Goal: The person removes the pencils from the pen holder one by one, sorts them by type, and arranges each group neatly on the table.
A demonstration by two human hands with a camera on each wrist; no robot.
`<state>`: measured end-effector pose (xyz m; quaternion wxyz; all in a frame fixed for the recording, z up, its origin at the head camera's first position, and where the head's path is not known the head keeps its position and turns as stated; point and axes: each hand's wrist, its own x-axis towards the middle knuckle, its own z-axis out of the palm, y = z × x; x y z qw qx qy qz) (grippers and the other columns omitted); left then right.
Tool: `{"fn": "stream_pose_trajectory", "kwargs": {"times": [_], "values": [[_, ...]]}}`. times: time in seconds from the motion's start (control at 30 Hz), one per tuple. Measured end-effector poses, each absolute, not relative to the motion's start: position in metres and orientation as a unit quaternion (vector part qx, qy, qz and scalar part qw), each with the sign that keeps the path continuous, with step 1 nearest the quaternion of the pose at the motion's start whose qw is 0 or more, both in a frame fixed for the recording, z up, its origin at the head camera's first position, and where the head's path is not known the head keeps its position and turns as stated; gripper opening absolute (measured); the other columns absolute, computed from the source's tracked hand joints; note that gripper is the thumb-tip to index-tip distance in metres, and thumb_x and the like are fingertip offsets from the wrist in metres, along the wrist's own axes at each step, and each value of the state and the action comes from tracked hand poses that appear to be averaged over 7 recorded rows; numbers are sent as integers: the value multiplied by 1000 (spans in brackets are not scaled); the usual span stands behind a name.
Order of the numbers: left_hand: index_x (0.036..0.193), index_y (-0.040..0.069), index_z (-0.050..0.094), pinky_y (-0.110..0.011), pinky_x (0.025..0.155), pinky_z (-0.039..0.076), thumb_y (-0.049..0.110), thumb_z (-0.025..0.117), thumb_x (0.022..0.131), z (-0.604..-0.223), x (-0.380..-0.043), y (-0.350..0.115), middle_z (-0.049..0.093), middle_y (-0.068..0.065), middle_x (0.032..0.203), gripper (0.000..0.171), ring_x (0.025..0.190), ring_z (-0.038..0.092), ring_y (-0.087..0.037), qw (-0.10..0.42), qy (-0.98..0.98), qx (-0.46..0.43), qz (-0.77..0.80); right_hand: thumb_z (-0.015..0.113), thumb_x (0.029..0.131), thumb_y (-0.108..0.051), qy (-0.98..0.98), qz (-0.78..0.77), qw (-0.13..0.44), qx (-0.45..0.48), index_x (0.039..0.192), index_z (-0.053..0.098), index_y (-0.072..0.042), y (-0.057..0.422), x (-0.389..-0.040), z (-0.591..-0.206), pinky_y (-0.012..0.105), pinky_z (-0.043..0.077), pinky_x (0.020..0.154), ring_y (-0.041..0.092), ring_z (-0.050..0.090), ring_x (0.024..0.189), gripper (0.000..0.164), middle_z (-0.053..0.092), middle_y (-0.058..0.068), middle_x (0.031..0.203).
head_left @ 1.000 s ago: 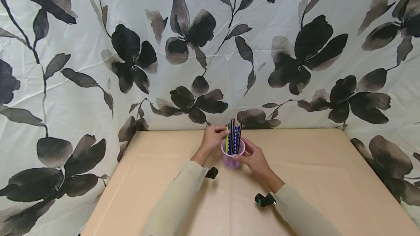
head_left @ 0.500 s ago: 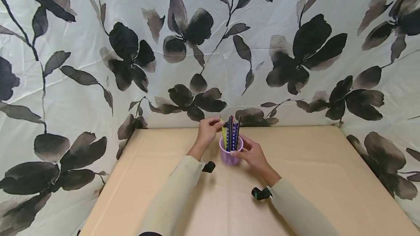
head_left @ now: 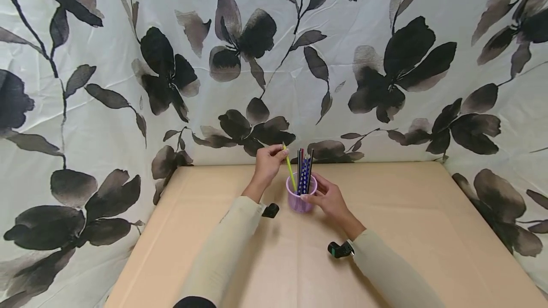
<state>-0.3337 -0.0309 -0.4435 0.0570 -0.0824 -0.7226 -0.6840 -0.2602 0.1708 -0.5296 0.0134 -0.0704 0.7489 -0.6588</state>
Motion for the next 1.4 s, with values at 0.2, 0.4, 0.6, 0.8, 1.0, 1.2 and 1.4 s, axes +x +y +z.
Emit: {"fn": "stream_pose_trajectory", "kwargs": {"times": [0.2,0.4,0.6,0.8,1.0,1.2,1.4], "values": [[119,-14,70,-49,93,63,3,70,97,-435,-330,-35,74,-30,109,27,83,70,-10,74,-724,-100,-678,86,85,-10,747,-661,13,-72,160,40,-8,169,-260,-531,47,41,122,39,48,148,89,46,18,162],[117,-11,72,-53,95,61,3,71,97,-426,-326,-38,74,-28,108,25,86,71,-12,77,-729,-117,-670,86,85,-10,742,-667,15,-65,161,39,-8,168,-257,-530,47,41,121,40,48,148,89,46,18,162],[118,-14,71,-46,91,64,3,71,97,-421,-326,-38,74,-28,106,27,81,71,-9,81,-728,-113,-672,86,85,-10,743,-667,19,-56,161,39,-9,170,-256,-530,46,40,121,39,47,149,89,45,17,163],[115,-14,72,-40,87,66,0,71,96,-416,-325,-41,75,-25,102,24,83,72,-14,90,-723,-109,-676,84,87,-10,745,-664,19,-64,161,37,-6,170,-255,-532,49,39,122,41,46,149,87,43,18,164],[117,-15,71,-33,83,66,1,71,96,-413,-323,-45,75,-22,102,26,98,74,-41,84,-722,-105,-679,84,86,-6,737,-671,15,-73,160,38,-5,170,-254,-533,49,40,122,42,46,148,87,43,19,163],[115,-11,73,-30,81,66,3,72,96,-412,-321,-47,74,-19,99,23,97,73,-39,80,-729,-94,-674,87,85,-13,743,-664,13,-78,160,39,-6,169,-254,-533,48,41,121,42,48,147,90,45,19,162],[117,-15,71,-41,88,66,1,71,96,-412,-319,-46,75,-16,97,26,83,70,-13,73,-724,-96,-679,85,85,-8,740,-668,15,-75,160,39,-5,171,-253,-533,49,40,121,42,47,148,88,45,20,162]]}}
